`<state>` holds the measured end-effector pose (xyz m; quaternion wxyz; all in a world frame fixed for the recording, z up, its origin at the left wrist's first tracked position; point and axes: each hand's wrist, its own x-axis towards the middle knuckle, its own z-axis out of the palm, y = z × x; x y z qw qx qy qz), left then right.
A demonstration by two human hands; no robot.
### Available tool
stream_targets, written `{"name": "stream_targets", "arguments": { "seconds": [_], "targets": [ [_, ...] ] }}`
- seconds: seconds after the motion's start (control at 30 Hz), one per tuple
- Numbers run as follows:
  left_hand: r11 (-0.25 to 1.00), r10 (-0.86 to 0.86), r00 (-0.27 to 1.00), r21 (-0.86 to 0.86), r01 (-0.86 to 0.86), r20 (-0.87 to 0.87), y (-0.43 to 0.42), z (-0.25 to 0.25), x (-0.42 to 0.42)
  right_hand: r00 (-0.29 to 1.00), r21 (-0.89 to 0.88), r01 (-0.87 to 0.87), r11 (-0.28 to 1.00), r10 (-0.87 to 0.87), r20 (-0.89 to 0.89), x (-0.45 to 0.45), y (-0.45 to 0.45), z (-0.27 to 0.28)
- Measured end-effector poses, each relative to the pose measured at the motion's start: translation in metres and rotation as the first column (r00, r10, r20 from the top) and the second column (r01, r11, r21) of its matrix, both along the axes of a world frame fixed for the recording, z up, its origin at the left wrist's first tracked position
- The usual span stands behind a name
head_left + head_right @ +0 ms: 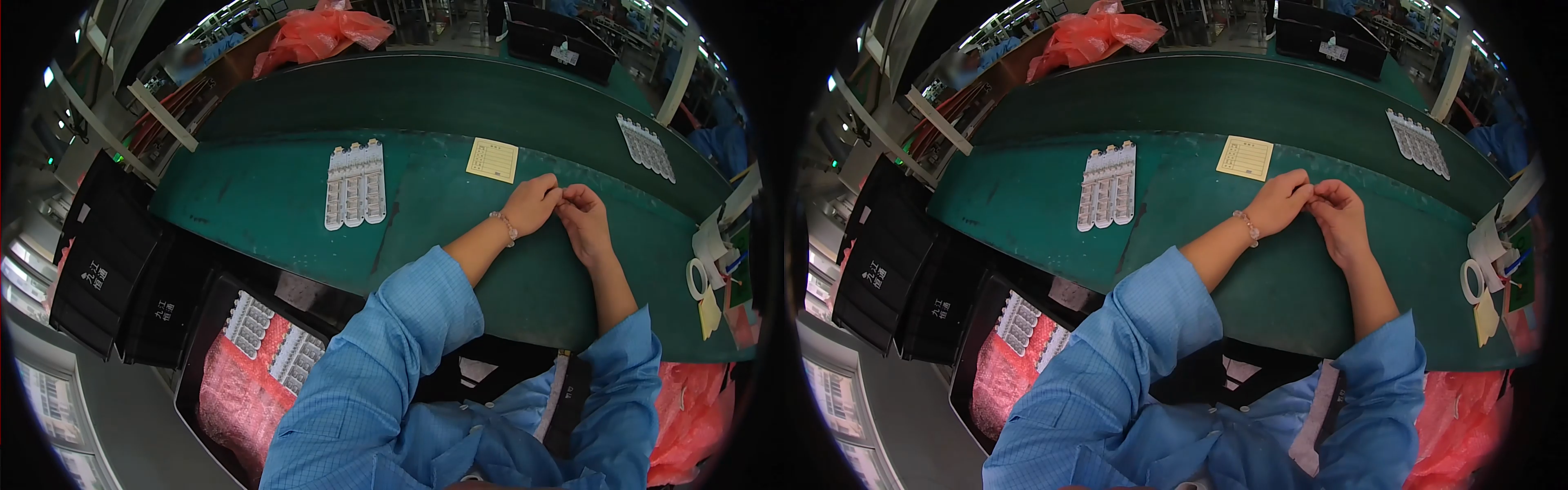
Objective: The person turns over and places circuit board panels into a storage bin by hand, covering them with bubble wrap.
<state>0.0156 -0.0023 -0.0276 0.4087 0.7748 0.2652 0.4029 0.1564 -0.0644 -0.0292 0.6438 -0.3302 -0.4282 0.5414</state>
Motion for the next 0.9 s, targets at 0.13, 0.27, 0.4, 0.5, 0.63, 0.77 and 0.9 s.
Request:
{"name": "stream_targets", "arguments": {
  "seconds": [0.13, 0.27, 0.4, 0.5, 0.63, 0.77, 0.9],
  "targets": [
    [1.0, 0.015, 1.0, -0.009, -0.015, 0.011, 0.0017, -0.0024, 0.0012, 1.0, 0.019, -0.028, 0.999, 0.028, -0.01, -0.0006, -0.0007, 0.0026],
    [1.0, 0.023, 1.0, 0.004, -0.023, -0.009, 0.0007, 0.0, -0.0003, 1.0, -0.004, -0.008, 1.0, 0.008, -0.023, -0.0023, -0.0017, 0.0042],
    [1.0, 0.011, 1.0, 0.0, -0.011, -0.013, 0.0002, 0.0008, -0.0009, 1.0, -0.005, -0.009, 1.0, 0.009, 0.005, -0.0009, -0.0014, 0.0032],
    [1.0, 0.011, 1.0, 0.002, -0.011, -0.008, 0.0008, -0.0007, 0.0, 1.0, 0.0, -0.01, 1.0, 0.01, 0.012, -0.0003, -0.0011, 0.002],
    [1.0, 0.012, 1.0, 0.005, -0.012, -0.001, 0.0004, -0.0009, 0.0003, 1.0, 0.009, -0.009, 1.0, 0.009, 0.012, 0.0007, -0.0005, 0.0001],
    [1.0, 0.012, 1.0, 0.013, -0.012, -0.002, 0.0006, -0.0008, -0.0001, 1.0, -0.002, 0.009, 1.0, -0.008, 0.027, -0.0012, -0.0015, 0.0022],
    [0.999, 0.02, 1.0, 0.025, -0.02, -0.019, 0.0003, 0.0001, -0.0002, 0.999, 0.004, 0.013, 1.0, -0.013, 0.053, -0.0022, -0.0025, 0.0035]
  ]
}}
